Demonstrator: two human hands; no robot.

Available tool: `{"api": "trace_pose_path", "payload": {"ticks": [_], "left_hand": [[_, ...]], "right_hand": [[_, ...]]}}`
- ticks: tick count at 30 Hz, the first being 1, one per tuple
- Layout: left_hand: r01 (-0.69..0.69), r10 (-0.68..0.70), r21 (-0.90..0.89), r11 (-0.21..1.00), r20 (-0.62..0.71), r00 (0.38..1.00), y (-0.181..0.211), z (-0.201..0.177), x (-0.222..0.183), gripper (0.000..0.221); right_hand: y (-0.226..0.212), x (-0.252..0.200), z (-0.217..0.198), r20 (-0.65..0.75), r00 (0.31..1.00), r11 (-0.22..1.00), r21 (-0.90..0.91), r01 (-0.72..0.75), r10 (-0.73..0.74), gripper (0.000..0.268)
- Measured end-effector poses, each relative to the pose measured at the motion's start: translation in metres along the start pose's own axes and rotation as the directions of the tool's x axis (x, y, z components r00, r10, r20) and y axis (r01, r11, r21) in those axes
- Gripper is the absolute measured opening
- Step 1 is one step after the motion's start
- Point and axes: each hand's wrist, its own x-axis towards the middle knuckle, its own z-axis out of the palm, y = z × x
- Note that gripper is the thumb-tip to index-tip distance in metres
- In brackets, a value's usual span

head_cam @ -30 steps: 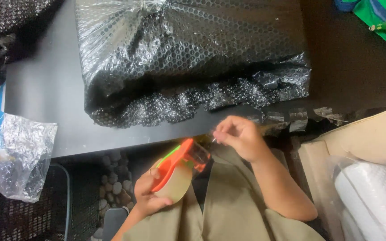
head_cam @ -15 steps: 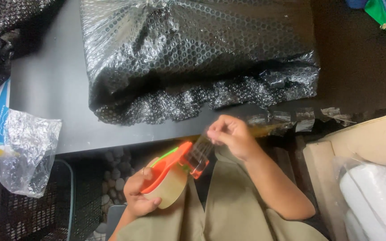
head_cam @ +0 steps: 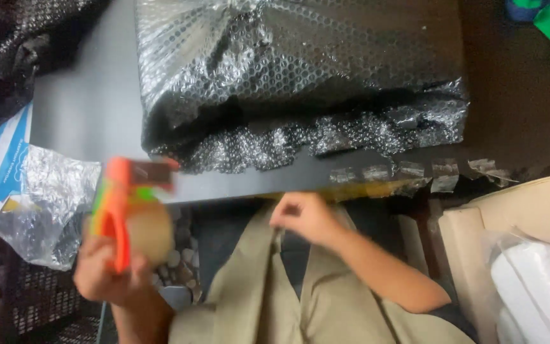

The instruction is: The person wraps a green bag in bubble wrap and uses a tape dispenser to apply tape, sealing the package.

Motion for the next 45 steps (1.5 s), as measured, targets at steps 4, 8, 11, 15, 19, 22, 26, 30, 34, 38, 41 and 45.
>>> {"api": "trace_pose_path", "payload": {"ticks": [4,8,11,15,19,22,26,30,34,38,41,45], "left_hand": [[-0.266,0.452,0.782,0.564,-0.023,0.892,-0.046,-0.059,-0.027,0.041],[0.051,0.459,0.849,0.525,-0.333,0.823,-0.144,-0.109,-0.057,0.063],[0.225,0.336,0.868,0.442,-0.393,0.856,-0.193,-0.129,-0.068,0.068],[0.409,0.033,0.767,0.494,-0.487,0.873,-0.178,-0.097,-0.05,0.065],[0.295,-0.269,0.954,-0.051,-0.297,0.916,-0.156,-0.101,-0.049,0.06],[0.227,-0.278,0.971,-0.077,-0.24,0.93,-0.156,-0.107,-0.058,0.051],[0.251,-0.299,0.968,0.027,-0.232,0.926,-0.156,-0.11,-0.065,0.048],[0.248,-0.154,0.957,0.148,-0.226,0.962,-0.15,-0.103,-0.066,0.054],[0.27,-0.073,0.898,0.346,-0.261,0.963,-0.119,-0.079,-0.028,0.052],[0.091,-0.014,0.806,0.584,-0.103,0.995,-0.079,-0.042,0.063,0.025],[0.326,-0.344,0.677,0.66,-0.113,0.932,-0.083,-0.023,0.137,0.033],[0.404,-0.532,0.55,0.731,0.089,0.842,-0.195,-0.016,0.225,0.056]], "right_hand": [[-0.039,0.003,-0.04,-0.167,0.985,0.936,-0.342,-0.088,0.032,0.005],[-0.015,0.017,-0.058,-0.217,0.973,0.89,-0.425,-0.168,0.08,0.01],[0.0,0.026,-0.068,-0.214,0.977,0.858,-0.501,-0.112,0.003,0.011],[-0.016,0.022,-0.07,-0.268,0.958,0.859,-0.46,-0.224,0.106,0.011],[-0.016,0.018,-0.063,-0.354,0.929,0.838,-0.469,-0.278,0.11,0.026],[-0.024,0.02,-0.062,-0.362,0.916,0.747,-0.558,-0.36,0.171,0.036],[-0.028,0.024,-0.067,-0.399,0.896,0.608,-0.667,-0.431,0.196,0.044],[-0.018,0.023,-0.077,-0.383,0.912,0.38,-0.829,-0.411,0.151,0.065],[-0.084,0.003,-0.098,-0.419,0.891,0.69,-0.593,-0.414,0.175,0.064],[-0.076,-0.004,-0.192,-0.524,0.698,0.656,-0.748,-0.103,-0.488,0.054],[-0.081,0.013,-0.269,-0.521,0.457,0.549,-0.832,-0.083,-0.721,0.052],[-0.113,0.074,-0.331,-0.602,0.752,0.712,-0.65,-0.266,-0.269,0.076]]}}
